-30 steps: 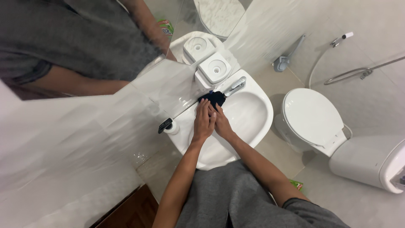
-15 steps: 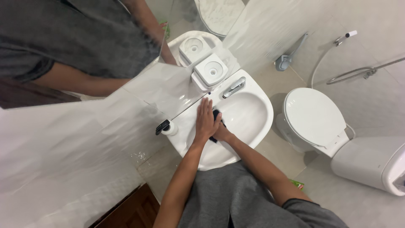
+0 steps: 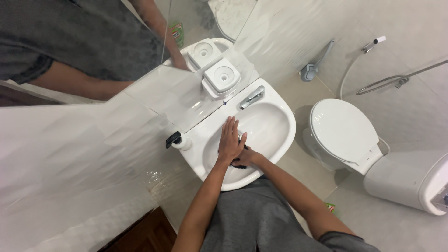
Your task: The person cleans a bathroom sink by spraying a cleaning agent from a bottle and wiping the basin and faucet with a black cloth.
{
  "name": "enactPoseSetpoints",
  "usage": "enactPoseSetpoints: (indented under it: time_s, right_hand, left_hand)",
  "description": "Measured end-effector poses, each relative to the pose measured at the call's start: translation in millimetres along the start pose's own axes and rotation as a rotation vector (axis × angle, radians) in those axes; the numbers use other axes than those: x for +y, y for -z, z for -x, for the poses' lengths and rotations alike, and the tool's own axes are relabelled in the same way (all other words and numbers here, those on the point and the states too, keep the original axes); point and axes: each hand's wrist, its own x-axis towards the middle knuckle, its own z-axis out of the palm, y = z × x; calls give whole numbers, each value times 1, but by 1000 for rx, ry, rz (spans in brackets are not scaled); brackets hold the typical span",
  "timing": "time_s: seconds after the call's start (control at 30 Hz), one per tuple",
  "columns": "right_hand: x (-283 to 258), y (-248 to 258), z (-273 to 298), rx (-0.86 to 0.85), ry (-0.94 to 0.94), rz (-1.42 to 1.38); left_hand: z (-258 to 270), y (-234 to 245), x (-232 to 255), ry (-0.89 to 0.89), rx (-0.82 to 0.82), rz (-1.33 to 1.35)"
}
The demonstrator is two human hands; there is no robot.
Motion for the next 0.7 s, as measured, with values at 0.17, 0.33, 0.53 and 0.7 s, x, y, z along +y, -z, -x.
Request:
enactPoseSetpoints:
  time_s: [0.17,0.33,0.53,0.7]
  right_hand:
    - [59,28,30,-293,-41,178]
    - [40,30,20,175,-140,199]
    - [42,51,42,-81,66,203]
    - [97,93,79,323,-45,445]
  left_hand:
    - [5,5,2,31,22,47]
    - [1,6,3,54,87,49]
    - [-7,-4,3,94,117,60]
    - [-31,-13,17,133,177,73]
